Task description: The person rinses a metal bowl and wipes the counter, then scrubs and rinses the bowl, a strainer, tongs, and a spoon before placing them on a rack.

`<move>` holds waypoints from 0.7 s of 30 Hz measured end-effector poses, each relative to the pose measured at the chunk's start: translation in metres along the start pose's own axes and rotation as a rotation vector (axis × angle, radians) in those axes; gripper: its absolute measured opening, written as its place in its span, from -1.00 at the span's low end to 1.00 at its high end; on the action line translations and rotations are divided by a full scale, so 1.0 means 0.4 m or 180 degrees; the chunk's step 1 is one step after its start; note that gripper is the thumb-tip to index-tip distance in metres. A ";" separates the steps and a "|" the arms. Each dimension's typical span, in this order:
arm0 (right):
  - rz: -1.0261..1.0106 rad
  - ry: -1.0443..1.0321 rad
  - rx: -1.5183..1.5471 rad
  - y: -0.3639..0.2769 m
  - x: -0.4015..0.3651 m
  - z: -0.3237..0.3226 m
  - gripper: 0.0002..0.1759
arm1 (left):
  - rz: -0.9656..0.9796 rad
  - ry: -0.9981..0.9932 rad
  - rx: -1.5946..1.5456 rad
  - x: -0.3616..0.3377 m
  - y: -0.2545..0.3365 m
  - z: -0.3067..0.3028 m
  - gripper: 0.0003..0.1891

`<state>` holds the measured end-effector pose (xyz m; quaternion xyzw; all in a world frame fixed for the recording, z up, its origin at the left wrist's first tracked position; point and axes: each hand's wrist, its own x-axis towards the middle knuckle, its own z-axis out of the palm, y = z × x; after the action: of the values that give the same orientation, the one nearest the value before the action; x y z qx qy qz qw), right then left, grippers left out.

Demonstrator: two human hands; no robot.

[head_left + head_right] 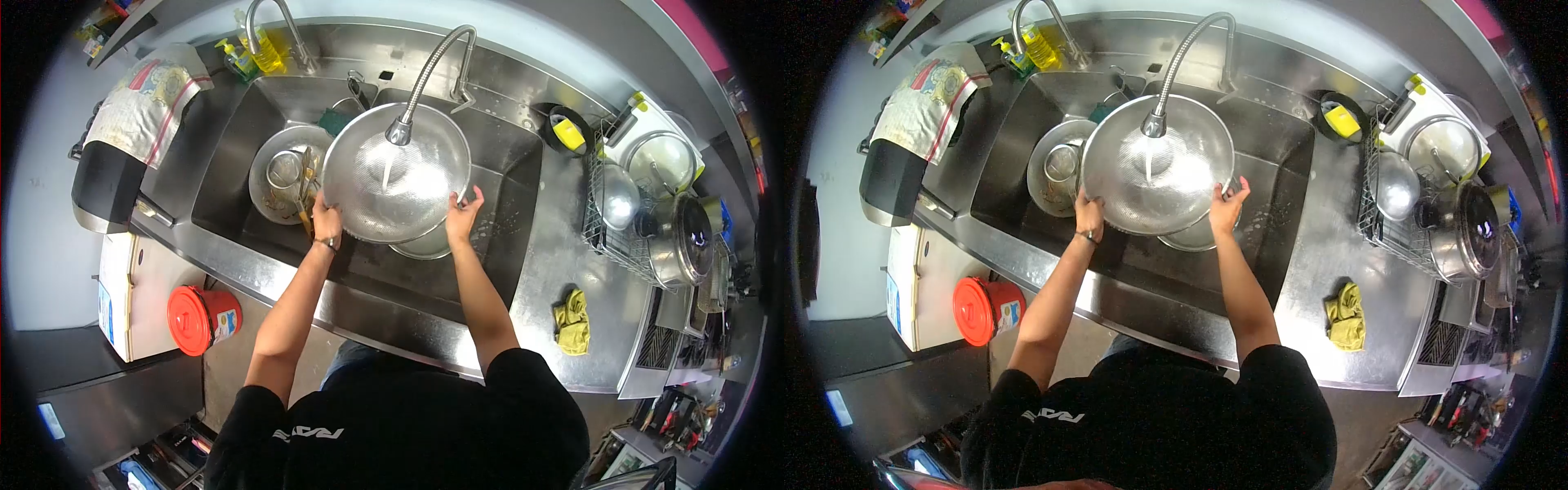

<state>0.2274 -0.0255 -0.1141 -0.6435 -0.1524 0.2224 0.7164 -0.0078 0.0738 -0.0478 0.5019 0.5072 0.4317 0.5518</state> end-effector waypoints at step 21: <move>0.1827 -0.0858 0.0979 0.027 -0.076 -0.250 -0.57 | 0.0689 -0.0965 0.1771 0.139 -0.121 0.246 -0.68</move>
<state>0.2507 -0.1257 -0.1353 -0.5096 -0.0232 0.5180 0.6867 0.0947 0.1111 -0.1045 0.7428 0.4614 0.2532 0.4138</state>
